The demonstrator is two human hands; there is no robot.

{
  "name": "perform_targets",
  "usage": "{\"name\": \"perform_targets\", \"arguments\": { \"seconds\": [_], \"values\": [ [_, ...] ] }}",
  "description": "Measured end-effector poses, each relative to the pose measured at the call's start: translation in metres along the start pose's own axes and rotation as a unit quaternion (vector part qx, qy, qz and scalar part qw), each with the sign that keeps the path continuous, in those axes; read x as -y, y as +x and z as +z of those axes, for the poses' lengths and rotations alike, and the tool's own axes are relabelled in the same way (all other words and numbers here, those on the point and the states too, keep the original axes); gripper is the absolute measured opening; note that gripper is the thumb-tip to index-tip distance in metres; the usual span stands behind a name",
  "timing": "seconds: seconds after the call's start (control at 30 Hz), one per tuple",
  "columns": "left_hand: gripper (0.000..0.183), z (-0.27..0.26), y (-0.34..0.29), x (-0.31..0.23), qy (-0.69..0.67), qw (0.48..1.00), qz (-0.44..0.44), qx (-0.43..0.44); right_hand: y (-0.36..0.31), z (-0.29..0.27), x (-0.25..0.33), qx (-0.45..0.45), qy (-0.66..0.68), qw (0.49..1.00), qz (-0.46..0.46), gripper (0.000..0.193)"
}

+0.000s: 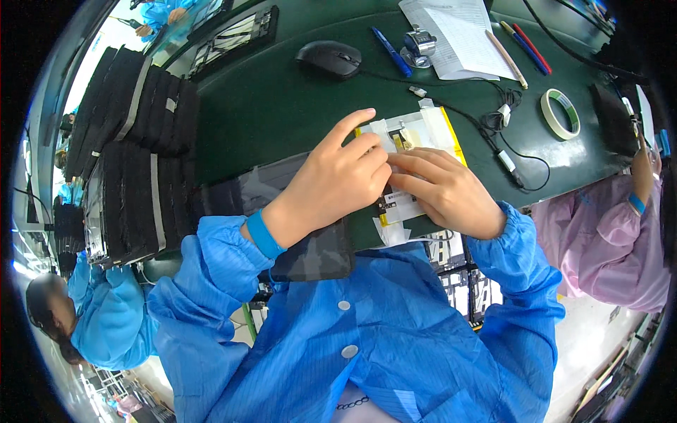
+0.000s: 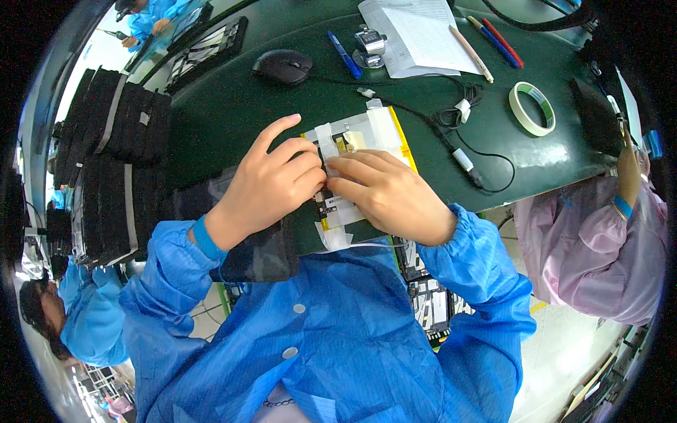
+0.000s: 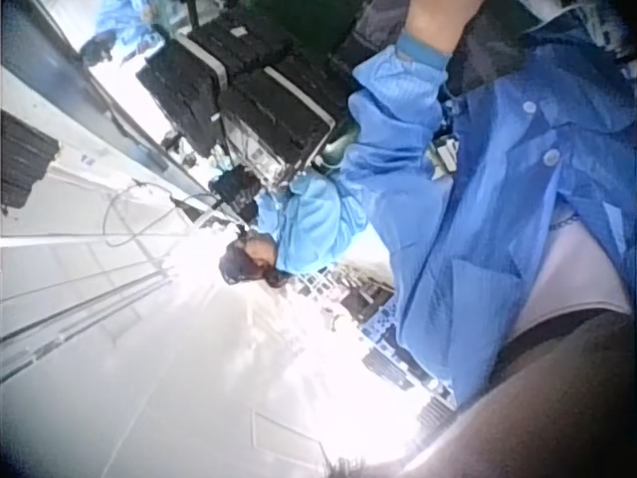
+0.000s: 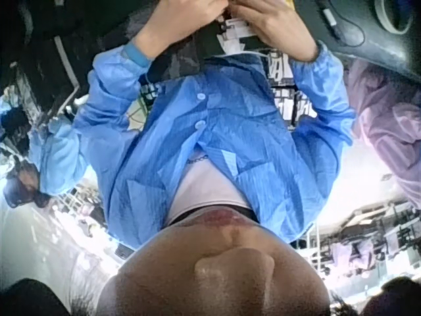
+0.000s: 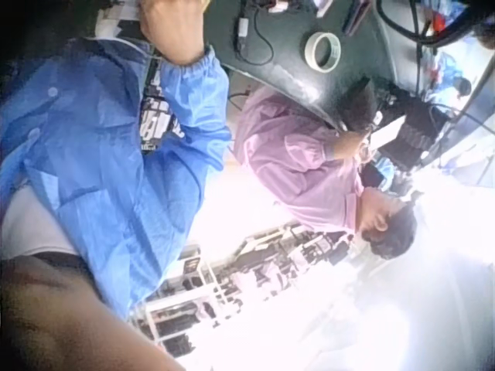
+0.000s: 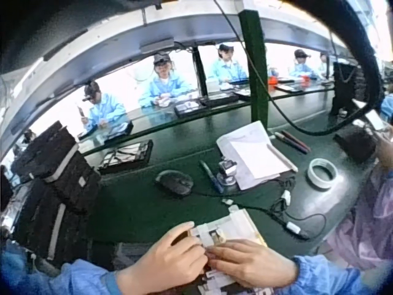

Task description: The person tests tablet screens by connecting ribbon cables to a testing device, tapping and swiping the touchscreens, peeling protective film, and disconnecting the cables.

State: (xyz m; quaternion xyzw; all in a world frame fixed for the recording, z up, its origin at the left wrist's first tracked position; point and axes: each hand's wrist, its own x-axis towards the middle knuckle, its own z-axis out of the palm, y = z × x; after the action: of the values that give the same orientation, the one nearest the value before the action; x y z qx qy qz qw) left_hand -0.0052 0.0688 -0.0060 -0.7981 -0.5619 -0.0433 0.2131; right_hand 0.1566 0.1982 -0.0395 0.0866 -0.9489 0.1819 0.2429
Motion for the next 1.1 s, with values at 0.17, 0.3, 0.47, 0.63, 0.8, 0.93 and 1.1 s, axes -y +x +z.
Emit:
{"name": "perform_targets", "arguments": {
  "seconds": [0.17,0.3,0.47,0.63,0.8,0.93,1.1],
  "values": [
    [0.011,0.01,-0.009,0.0,-0.088,0.991,-0.092,-0.032,0.0,0.0,0.0,0.007,0.003,1.0,0.003,0.032],
    [0.01,0.007,-0.004,0.002,-0.076,0.991,-0.093,-0.06,0.0,-0.002,0.001,0.023,0.011,1.0,0.009,0.036],
    [0.026,0.003,-0.013,0.005,-0.16,0.948,-0.276,0.001,-0.002,-0.001,0.001,0.029,0.012,0.999,0.011,0.041],
    [0.066,-0.024,-0.039,0.01,-0.256,0.906,-0.326,-0.088,-0.001,-0.007,0.011,0.002,-0.039,0.999,-0.012,0.046],
    [0.065,-0.078,-0.109,-0.017,-0.237,0.909,-0.342,-0.019,-0.01,0.019,0.09,-0.046,0.147,0.982,0.106,0.049],
    [0.073,-0.08,-0.155,-0.047,-0.282,0.907,-0.284,0.135,-0.004,0.039,0.129,-0.093,0.247,0.938,0.225,0.052],
    [0.061,-0.072,-0.169,-0.059,-0.146,0.952,-0.271,-0.003,-0.004,0.05,0.146,-0.189,0.391,0.888,0.15,0.054]
  ]
}}
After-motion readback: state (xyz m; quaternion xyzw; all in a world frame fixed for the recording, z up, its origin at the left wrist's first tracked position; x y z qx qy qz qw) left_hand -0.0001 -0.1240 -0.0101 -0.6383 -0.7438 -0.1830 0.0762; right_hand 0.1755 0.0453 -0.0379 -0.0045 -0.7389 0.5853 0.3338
